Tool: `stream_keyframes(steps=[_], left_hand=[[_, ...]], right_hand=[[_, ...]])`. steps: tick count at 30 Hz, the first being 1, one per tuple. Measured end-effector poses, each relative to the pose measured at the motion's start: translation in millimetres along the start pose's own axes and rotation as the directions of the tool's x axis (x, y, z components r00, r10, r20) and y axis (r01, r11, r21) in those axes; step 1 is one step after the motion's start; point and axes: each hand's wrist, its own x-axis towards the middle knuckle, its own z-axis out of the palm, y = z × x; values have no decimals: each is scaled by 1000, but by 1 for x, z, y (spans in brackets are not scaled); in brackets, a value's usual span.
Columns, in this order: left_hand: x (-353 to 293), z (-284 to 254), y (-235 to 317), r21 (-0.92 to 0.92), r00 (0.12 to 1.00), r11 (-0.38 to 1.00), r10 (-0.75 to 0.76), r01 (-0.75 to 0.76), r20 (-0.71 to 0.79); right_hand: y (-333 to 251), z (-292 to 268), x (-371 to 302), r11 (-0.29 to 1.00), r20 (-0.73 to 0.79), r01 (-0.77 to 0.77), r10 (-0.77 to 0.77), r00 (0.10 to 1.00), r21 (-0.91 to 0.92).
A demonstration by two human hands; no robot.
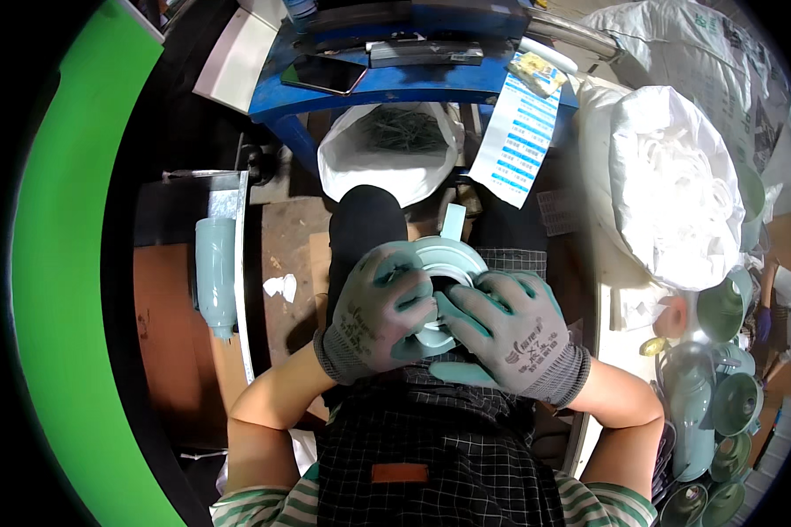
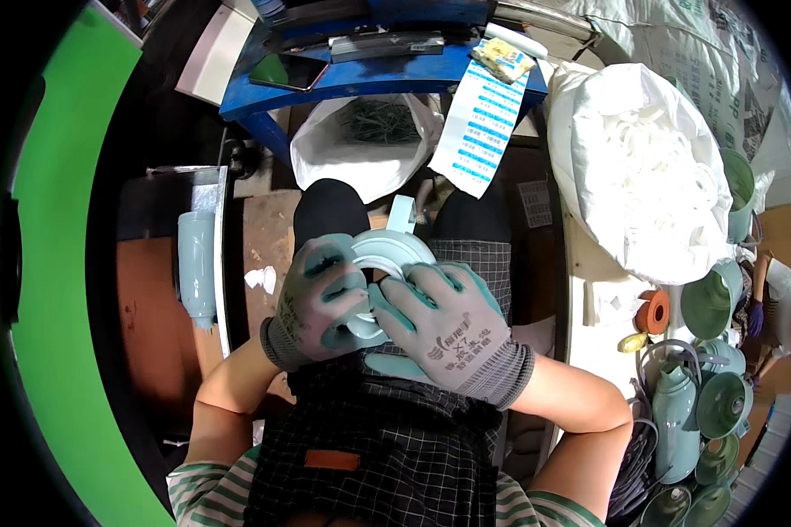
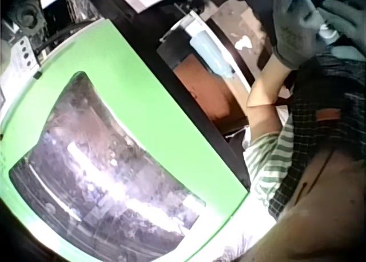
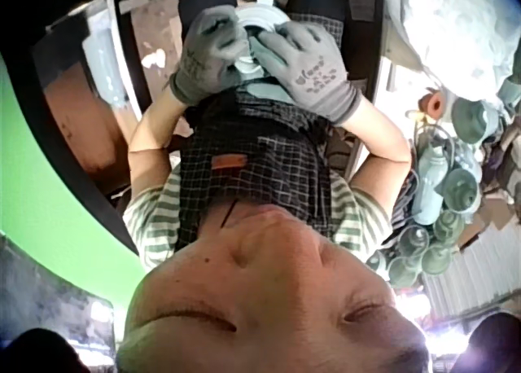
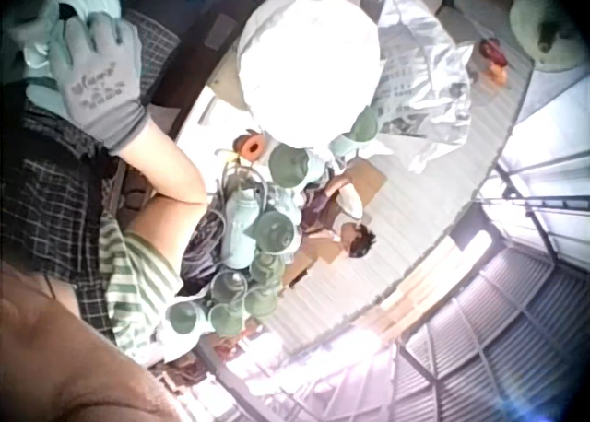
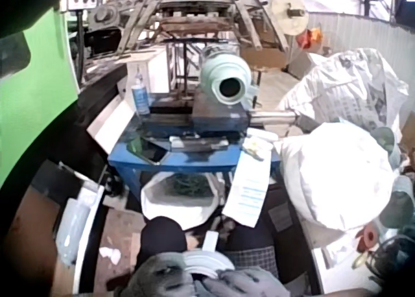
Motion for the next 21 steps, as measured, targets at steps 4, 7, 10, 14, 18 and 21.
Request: stream_keyframes(steps=[4,7,10,14,18,21], left_hand=[[0,-5,6,278,975,936,222,-214,4],[-4,-10,18,264,996,962,-79,69,29],[0,-11,16,366,1000,931,-3,2,4],[11,-16,26,386,995,922,-70,35,77],[36,-33,31,424,902,903,-237,68,360],[62,-30,25,480,967,875,-178,69,184]], right_hand=[[-1,10,1,985,68,-109,101,993,133],[3,21,-2,989,29,-90,87,996,120],[3,31,1,998,-79,-19,23,997,53],[8,33,-4,999,-99,-24,27,995,40],[7,36,-8,999,-116,-15,19,993,31],[9,36,-12,1000,-118,-13,14,993,8]])
